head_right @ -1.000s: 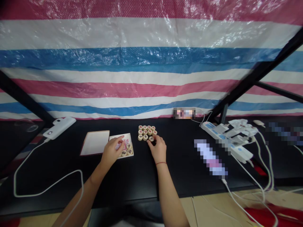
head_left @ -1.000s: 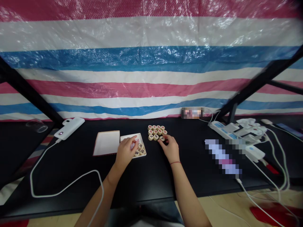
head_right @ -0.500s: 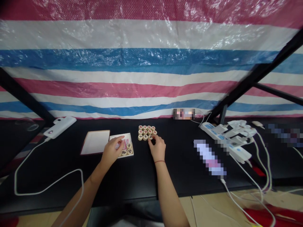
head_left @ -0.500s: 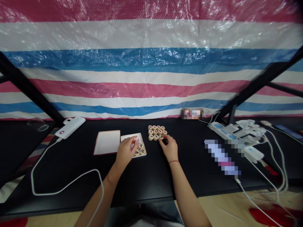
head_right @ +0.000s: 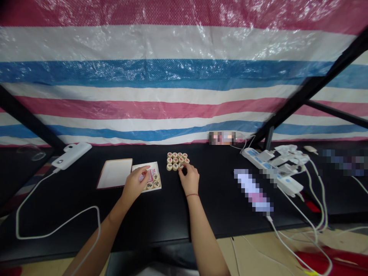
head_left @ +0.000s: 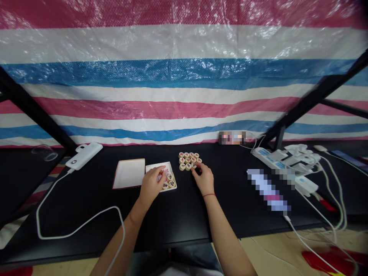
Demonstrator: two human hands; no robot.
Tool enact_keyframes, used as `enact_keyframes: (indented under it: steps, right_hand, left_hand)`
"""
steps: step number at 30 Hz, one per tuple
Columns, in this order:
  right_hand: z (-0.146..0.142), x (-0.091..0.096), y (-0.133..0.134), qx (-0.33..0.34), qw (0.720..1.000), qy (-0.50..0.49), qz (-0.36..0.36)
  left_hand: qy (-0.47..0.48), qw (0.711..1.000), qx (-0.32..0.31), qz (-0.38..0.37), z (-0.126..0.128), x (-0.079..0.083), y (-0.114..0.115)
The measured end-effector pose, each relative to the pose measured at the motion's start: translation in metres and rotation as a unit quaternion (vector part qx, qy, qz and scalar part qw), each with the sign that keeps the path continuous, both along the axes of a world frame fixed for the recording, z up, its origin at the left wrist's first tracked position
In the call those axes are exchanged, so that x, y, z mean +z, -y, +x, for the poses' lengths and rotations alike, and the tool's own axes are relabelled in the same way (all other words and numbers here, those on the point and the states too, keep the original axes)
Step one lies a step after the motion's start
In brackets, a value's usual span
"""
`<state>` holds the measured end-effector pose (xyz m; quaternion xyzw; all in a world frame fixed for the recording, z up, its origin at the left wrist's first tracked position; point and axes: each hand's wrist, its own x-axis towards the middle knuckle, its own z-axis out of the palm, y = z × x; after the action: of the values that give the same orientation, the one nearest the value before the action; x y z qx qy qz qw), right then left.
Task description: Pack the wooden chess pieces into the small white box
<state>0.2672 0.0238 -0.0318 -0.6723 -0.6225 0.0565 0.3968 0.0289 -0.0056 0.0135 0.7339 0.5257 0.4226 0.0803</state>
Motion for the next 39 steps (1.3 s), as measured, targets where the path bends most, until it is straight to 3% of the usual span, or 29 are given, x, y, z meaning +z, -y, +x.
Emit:
enact_keyframes:
  steps: [6,8,13,18,23,32,36,39]
  right_hand:
    - [-0.006,0.013,0.006,0.000,0.998,-0.003,0.061]
    - [-0.014,0.022,0.014,0.034,0.996,-0.022,0.082]
    - [-0.049,0.035,0.030,0.238,0.970,-0.041,-0.012]
    - [-0.070,0.030,0.033,0.265,0.962,0.046,-0.041]
    - [-0.070,0.028,0.032,0.264,0.960,0.090,-0.032]
    - [-0.068,0.031,0.034,0.263,0.964,0.004,-0.040]
    - [-0.066,0.036,0.038,0.270,0.962,-0.036,0.033]
    - [-0.067,0.038,0.040,0.284,0.954,-0.029,0.086]
  left_hand:
    - [-0.044,0.998,0.007,-0.037,-0.004,0.000,-0.003]
    - [-0.091,0.994,0.013,-0.059,-0.005,0.002,-0.003]
    - [-0.209,0.974,0.007,-0.087,0.002,0.004,0.001]
    - [-0.251,0.960,-0.029,-0.116,0.009,0.003,0.003]
    - [-0.219,0.966,-0.072,-0.120,0.008,0.003,0.005]
    - [-0.121,0.968,-0.160,-0.153,0.002,0.003,-0.004]
    - [-0.008,0.986,-0.125,-0.106,0.000,-0.002,-0.010]
    - [0.102,0.985,-0.101,-0.098,0.001,0.001,-0.008]
